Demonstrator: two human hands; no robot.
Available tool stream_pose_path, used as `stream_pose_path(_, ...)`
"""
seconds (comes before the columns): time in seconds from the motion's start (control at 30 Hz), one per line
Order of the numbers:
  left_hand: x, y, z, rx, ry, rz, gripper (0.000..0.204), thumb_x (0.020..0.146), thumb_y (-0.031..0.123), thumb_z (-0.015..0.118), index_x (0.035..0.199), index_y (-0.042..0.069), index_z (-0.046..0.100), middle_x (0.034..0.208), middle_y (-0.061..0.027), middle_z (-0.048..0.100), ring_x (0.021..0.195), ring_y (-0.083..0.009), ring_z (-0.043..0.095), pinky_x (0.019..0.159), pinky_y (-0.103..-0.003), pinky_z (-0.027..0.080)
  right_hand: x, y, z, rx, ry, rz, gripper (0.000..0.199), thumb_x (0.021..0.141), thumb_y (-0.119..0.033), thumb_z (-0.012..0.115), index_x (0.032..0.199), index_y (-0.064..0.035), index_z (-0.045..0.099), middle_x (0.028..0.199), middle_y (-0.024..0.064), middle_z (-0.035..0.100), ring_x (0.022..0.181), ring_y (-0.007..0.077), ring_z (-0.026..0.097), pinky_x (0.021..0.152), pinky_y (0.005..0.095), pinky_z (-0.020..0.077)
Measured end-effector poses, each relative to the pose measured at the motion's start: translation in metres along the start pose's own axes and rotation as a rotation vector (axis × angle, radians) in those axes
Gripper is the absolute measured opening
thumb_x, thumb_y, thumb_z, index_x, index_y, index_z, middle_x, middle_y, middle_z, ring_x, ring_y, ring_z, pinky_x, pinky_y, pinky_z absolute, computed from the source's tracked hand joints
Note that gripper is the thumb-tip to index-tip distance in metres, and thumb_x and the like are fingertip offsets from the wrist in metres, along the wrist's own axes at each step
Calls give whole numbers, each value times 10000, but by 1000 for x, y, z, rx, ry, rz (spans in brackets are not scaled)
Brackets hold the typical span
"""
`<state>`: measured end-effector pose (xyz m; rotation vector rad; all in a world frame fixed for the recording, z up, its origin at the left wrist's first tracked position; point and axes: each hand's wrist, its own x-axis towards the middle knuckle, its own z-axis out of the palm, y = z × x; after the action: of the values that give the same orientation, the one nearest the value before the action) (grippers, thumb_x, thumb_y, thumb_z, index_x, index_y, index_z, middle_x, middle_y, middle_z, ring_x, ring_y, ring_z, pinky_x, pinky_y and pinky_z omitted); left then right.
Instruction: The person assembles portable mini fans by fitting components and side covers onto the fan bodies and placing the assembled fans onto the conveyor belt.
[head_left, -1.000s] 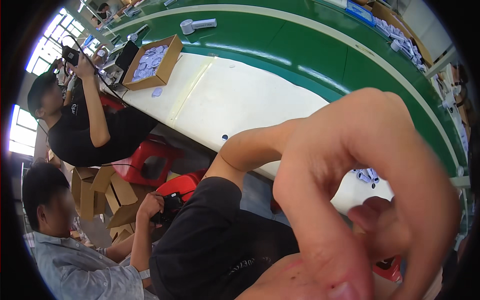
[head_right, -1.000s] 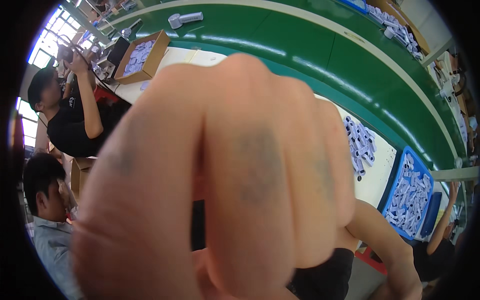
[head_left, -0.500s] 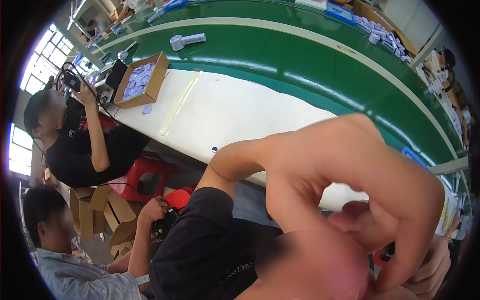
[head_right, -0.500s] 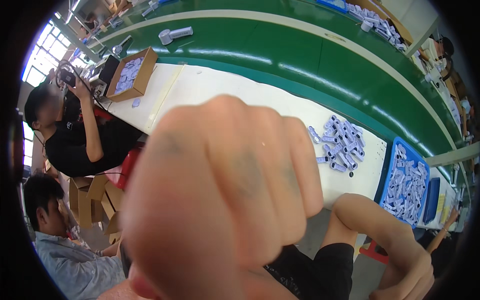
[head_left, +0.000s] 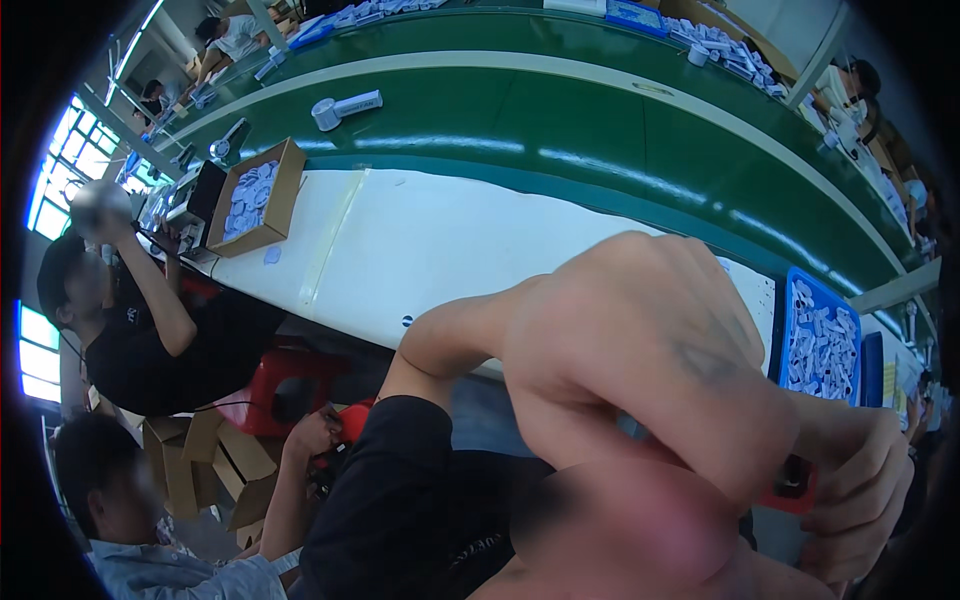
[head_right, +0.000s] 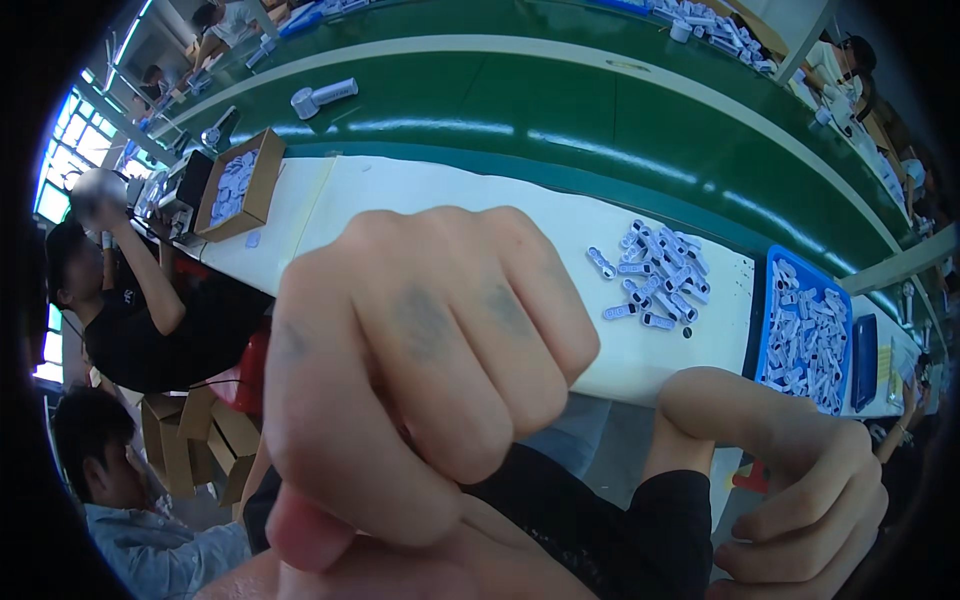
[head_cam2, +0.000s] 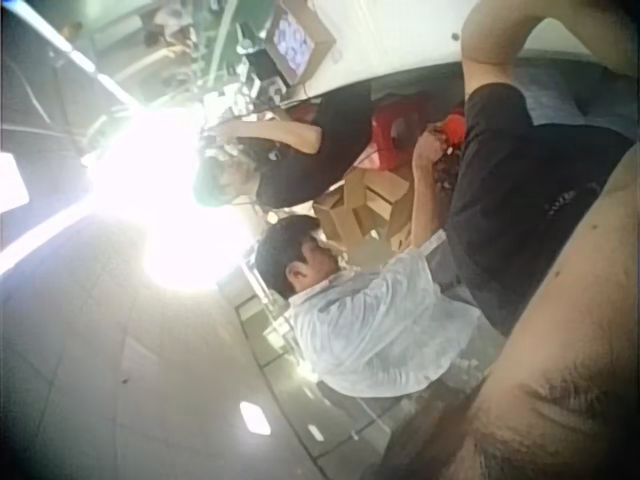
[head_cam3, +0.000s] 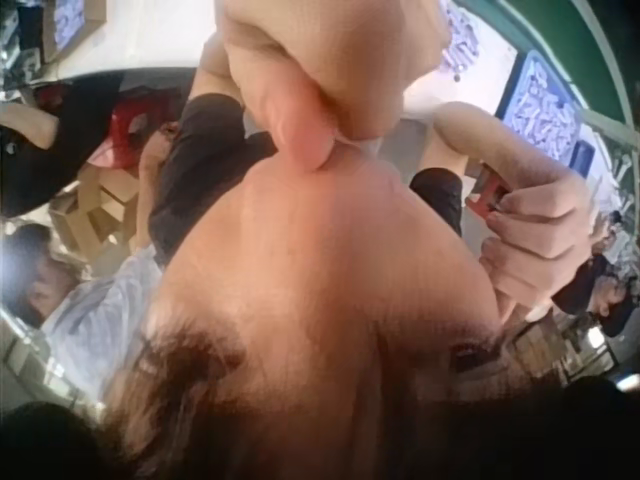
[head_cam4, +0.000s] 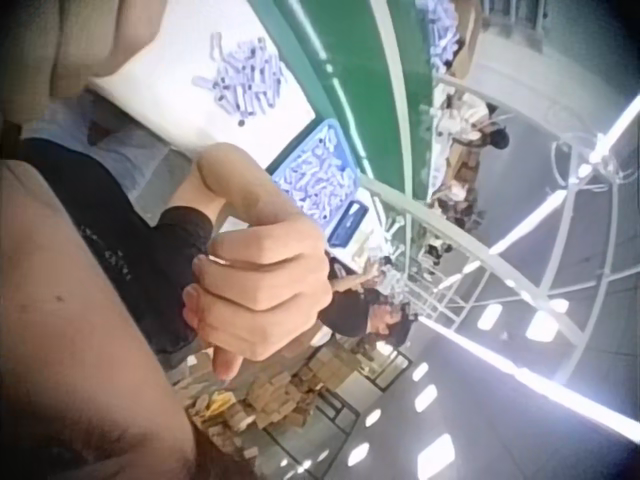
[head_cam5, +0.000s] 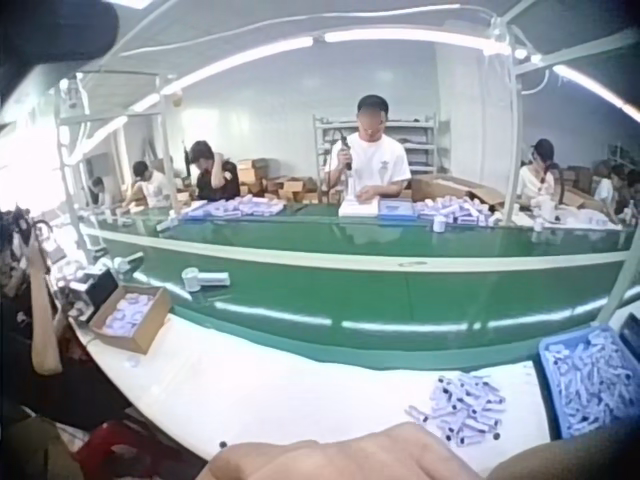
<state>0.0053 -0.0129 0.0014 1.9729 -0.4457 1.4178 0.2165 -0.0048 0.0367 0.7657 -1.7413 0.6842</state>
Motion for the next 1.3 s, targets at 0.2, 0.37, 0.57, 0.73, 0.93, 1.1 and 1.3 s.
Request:
stream_pose_path(0.2, 14, -15, 23, -3, -8, 56, 83, 886, 133, 548, 892, 73, 605, 794, -79, 609, 581, -206, 559, 473, -290, 415, -11, -21, -12, -49, -18, -85, 399, 944, -296, 535, 649, -40, 617, 630, 46, 615, 518, 154, 573, 463, 259, 444)
stream_pose_path(0.37, 8, -9, 32, 80, 148, 113, 69, 773, 26, 507, 708, 41, 525, 710, -90, 601, 486, -160, 469, 407, -259, 319, 7, -14, -20, -138, -350, 225, 202, 894, -195, 567, 778, -29, 565, 735, 86, 581, 621, 201, 570, 552, 313, 485)
stream_pose_path(0.57, 9, -12, 23, 163, 118, 131, 77, 711, -1, 532, 644, 34, 517, 661, -76, 576, 441, -152, 442, 369, -249, 283, 9, -20, -30, -143, -519, 302, 247, 911, -249, 542, 857, -8, 554, 823, 121, 583, 631, 238, 575, 553, 356, 510)
stream_pose_path(0.73, 10, -9, 10, 458, -11, 154, 98, 750, 41, 586, 656, 46, 559, 689, -69, 602, 446, -170, 463, 376, -252, 314, -12, -18, -19, -315, -276, 236, 347, 904, -413, 606, 775, -101, 687, 761, 42, 638, 659, 167, 597, 580, 271, 466)
stream_pose_path(0.93, 24, 8, 33, 800, 390, -154, 140, 815, 99, 603, 680, 66, 605, 730, -55, 654, 469, -172, 516, 403, -231, 363, -10, -15, -22, -471, -314, 245, 389, 887, -524, 595, 782, -154, 655, 792, -3, 620, 690, 122, 590, 596, 242, 446)
stream_pose_path(1.1, 24, 7, 33, 639, 315, -125, 128, 822, 103, 605, 702, 61, 612, 744, -64, 657, 501, -183, 531, 442, -243, 380, -7, -16, -21, -519, -386, 283, 381, 905, -503, 582, 791, -144, 644, 805, 6, 624, 716, 135, 602, 619, 251, 456)
stream_pose_path(1.3, 25, 10, 29, 461, 229, -85, 115, 831, 107, 607, 728, 56, 620, 761, -76, 661, 539, -195, 548, 488, -257, 399, -7, -23, -21, -603, -355, 290, 387, 904, -508, 580, 781, -146, 642, 811, 11, 630, 716, 142, 611, 635, 261, 468)
